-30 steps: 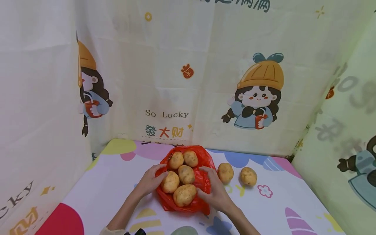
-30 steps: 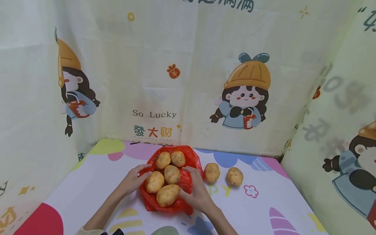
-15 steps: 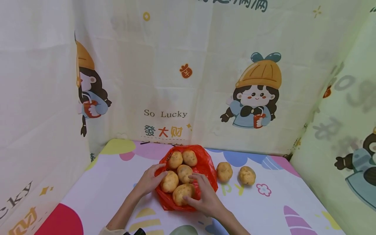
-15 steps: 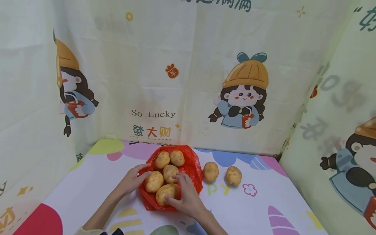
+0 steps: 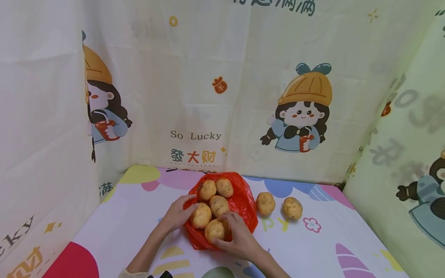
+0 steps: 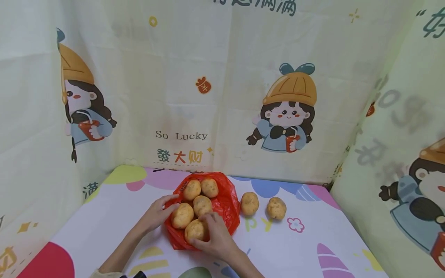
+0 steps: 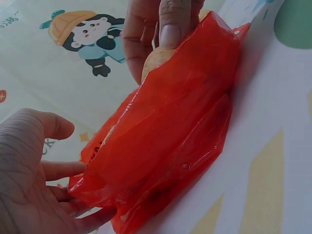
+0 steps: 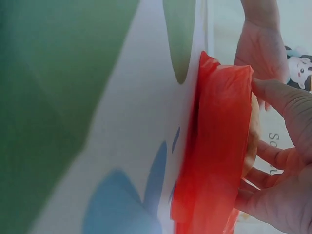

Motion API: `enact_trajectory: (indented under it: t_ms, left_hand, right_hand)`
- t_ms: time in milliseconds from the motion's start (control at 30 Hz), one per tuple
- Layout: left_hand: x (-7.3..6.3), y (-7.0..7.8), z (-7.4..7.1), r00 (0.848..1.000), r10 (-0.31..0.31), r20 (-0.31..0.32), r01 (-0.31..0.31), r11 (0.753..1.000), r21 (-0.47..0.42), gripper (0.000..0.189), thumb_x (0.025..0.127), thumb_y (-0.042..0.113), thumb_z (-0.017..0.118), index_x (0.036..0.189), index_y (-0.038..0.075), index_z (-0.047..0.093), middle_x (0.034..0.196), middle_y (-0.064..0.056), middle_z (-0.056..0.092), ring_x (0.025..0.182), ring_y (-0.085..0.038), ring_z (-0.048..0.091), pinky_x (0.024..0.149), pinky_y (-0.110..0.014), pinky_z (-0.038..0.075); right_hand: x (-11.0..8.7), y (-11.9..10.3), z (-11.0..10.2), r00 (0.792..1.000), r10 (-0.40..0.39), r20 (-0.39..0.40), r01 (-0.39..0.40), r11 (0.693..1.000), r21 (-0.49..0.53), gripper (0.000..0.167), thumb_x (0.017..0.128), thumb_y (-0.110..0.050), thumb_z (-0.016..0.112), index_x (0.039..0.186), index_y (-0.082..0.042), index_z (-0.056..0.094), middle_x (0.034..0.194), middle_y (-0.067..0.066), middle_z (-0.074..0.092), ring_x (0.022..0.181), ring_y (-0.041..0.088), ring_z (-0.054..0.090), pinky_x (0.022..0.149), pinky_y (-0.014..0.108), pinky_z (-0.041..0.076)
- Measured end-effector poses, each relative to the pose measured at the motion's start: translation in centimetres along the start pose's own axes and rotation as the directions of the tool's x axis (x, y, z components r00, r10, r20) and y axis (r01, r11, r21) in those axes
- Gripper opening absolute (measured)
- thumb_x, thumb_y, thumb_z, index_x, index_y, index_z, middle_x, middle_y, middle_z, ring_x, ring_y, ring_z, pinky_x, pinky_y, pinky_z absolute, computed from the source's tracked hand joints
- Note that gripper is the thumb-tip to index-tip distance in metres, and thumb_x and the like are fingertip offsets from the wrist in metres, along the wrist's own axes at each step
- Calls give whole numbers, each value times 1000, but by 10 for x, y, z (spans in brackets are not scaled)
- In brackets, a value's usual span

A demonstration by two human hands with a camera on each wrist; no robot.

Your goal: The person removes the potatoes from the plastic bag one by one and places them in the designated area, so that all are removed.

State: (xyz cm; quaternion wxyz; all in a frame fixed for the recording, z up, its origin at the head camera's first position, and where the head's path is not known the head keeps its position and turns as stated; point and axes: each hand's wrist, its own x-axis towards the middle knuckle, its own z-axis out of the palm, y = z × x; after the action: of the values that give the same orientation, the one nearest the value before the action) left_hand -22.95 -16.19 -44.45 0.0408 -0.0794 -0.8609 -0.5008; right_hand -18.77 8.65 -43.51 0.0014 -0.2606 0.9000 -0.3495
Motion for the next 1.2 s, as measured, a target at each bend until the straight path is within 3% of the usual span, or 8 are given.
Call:
enact_trajectory:
  t_ms: [633,1200]
  left_hand:
    - [0,2,1,1000,3,0,-3,1000,-4,48,100,28,63,140,1,60,143,-20,57,138,-43,46,113,-63,37]
    - [-2,3,-2,1000,-10,11,10,1000,-2,50,100,30,63,140,0,59,144,-22,55,139,-44,45,112,-65,38]
  right_hand:
    - [4,1,11,998,-15,-55,14,1000,-16,55,83,-41,84,122,-12,59,121,-2,54,112,19,53,97,41,54]
    - [1,4,4,997,-1,-84,4,999,43,55,80,-33,84,126,-17,57,121,-6,54,110,15,56,97,42,55]
